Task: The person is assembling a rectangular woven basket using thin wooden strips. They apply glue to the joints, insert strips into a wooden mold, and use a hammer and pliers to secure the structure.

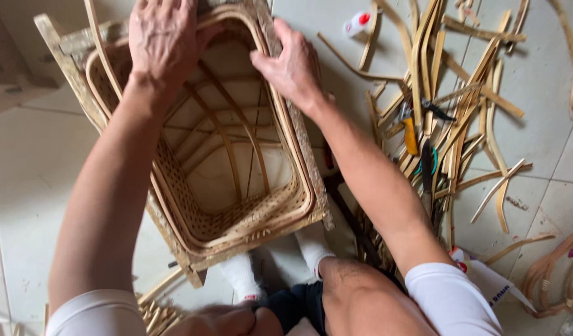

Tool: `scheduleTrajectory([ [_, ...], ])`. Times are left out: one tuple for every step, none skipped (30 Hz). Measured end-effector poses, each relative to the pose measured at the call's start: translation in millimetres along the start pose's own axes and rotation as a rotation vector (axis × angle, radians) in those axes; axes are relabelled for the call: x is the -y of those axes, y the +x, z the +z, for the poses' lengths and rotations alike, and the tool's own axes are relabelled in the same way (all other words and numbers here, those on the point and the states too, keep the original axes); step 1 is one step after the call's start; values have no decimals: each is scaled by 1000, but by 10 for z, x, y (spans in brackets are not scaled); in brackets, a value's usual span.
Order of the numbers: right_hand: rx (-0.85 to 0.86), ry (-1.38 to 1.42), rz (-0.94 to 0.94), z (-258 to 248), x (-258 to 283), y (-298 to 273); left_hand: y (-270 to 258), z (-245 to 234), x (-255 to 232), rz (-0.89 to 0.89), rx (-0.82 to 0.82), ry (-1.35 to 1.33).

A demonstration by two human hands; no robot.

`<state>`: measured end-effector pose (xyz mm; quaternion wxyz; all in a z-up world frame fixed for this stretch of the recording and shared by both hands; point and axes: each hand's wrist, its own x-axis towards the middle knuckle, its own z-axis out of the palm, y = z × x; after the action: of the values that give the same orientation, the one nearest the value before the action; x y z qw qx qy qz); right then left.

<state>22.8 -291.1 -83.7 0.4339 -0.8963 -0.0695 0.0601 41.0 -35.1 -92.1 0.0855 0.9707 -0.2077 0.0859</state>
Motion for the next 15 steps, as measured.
scheduleTrajectory([
  [-20, -29, -44, 59, -52, -29, 23, 39, 12, -7, -11, 37],
  [-157, -180, -211, 111, -98, 34, 40, 80, 15, -15, -22, 75],
  [-284, -321, -368, 189, -112, 80, 3, 112, 9, -20, -18, 110],
  [-406, -459, -528, 240, -91, 93, -18, 138, 1, -19, -39, 117],
  [-272, -289, -339, 238, -35, 132, -4, 147, -2, -17, -66, 127],
  [-131, -114, -154, 201, 44, 215, 9, 142, -8, -15, -93, 137],
  [13, 62, 21, 149, 134, 328, 18, 124, -12, -22, -94, 155],
  [111, 12, 192, 111, 208, 366, 0, 96, -26, -28, -96, 174],
  [165, -26, 284, 79, 234, 372, 1, 82, -62, -31, -98, 186],
  [179, -5, 317, 130, 244, 420, 35, 69, -56, -50, -75, 208],
  [106, 144, 211, 228, 224, 454, 37, 79, -61, -72, -44, 214],
  [22, 375, 37, 332, 193, 509, 14, 99, -80, -93, -13, 220],
  [-49, 548, -95, 322, 103, 440, -6, 99, -72, -14, -118, 249],
  [-29, 502, -27, 297, 42, 278, -91, 84, -81, 5, -115, 278],
  [9, 436, 9, 196, 4, 165, -68, 94, -58, 16, -135, 315],
])
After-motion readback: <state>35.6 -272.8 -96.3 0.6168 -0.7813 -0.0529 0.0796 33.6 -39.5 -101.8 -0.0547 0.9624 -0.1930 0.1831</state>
